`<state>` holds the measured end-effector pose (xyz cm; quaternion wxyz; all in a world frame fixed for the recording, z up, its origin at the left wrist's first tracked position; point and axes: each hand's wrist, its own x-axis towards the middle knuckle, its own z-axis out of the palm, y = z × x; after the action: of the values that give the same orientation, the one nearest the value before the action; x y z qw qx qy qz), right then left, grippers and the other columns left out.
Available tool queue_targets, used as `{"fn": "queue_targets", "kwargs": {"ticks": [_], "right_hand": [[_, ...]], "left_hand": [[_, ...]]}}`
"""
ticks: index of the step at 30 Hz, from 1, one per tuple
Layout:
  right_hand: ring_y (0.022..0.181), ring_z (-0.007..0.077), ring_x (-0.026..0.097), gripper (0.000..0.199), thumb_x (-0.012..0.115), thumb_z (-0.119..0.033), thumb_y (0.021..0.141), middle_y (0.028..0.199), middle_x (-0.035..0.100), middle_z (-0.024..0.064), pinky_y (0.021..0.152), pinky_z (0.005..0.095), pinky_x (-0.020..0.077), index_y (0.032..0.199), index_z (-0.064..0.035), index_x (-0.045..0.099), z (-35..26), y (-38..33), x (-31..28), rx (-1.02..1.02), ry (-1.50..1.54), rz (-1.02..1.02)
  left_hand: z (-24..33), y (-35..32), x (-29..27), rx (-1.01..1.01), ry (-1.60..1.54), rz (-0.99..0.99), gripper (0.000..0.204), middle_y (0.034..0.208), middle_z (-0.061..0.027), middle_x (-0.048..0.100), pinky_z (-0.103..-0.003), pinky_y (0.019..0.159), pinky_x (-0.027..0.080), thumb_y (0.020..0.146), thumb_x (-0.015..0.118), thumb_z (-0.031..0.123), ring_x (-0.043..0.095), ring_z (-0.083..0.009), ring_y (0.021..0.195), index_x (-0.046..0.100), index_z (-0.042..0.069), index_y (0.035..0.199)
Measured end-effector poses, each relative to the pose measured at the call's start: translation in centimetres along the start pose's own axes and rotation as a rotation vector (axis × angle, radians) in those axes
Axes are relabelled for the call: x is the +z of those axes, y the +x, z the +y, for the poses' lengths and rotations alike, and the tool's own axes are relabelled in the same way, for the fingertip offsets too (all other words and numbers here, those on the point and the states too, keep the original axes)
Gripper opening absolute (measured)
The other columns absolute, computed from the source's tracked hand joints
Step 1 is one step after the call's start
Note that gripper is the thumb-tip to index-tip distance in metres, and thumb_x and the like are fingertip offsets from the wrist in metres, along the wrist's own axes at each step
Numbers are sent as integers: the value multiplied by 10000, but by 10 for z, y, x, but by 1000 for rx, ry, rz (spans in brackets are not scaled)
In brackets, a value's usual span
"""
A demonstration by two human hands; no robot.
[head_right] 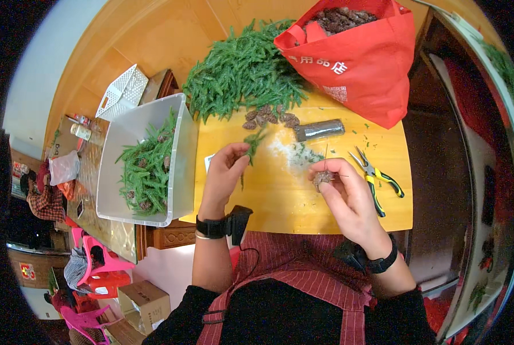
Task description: Trimming and preparing botanical sprigs and seed pods using pliers at a workbench.
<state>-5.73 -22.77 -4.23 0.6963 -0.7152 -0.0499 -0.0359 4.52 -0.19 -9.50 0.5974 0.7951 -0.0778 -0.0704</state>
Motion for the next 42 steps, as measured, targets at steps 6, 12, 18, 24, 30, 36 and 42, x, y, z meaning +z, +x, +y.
{"fn": "queue_targets", "kwargs": {"ticks": [6,12,18,24,30,36,42], "right_hand": [[873,158,532,247,414,51,792,961,509,93,741,253,426,1025,32,497,-4,4,1,-109,-242,-93],[837,177,555,242,447,47,781,971,519,114,724,255,441,1013,28,513,-10,6,10,-162,-284,-121],[840,173,563,233,481,41,776,936,544,113,724,259,449,1004,19,525,-12,6,12,-155,-341,-109],[805,173,578,233,518,48,762,909,566,108,706,257,461,992,15,531,-11,5,13,-182,-413,-29],[798,173,596,225,533,54,760,924,581,119,692,255,481,982,20,531,-3,4,16,-227,-453,52],[792,177,597,215,549,61,748,911,569,122,670,250,496,960,28,535,-8,6,19,-247,-466,100],[756,183,587,213,575,64,730,903,539,116,640,246,500,938,30,546,-15,7,21,-327,-522,146]], "left_hand": [[38,-17,11,-105,-798,-198,230,868,-45,558,-275,805,406,856,472,35,529,-159,793,501,1,1081],[38,-23,24,-161,-919,-250,244,875,-23,550,-234,703,433,841,528,37,512,-97,745,496,-9,1079],[51,-29,31,-142,-803,-190,216,826,-22,562,-238,718,453,837,542,35,527,-96,716,515,10,1050],[59,-31,37,-94,-713,-186,209,866,-46,588,-225,702,454,821,558,23,544,-100,728,527,-4,1026],[60,-34,42,72,-598,-93,167,846,-43,576,-231,694,456,813,554,8,549,-107,751,519,-4,976],[60,-34,42,97,-577,-143,143,842,-47,565,-227,687,451,828,541,29,545,-110,749,506,2,964],[60,-34,44,43,-677,-165,141,807,-39,564,-219,656,439,835,539,47,537,-103,715,505,11,968]]}}
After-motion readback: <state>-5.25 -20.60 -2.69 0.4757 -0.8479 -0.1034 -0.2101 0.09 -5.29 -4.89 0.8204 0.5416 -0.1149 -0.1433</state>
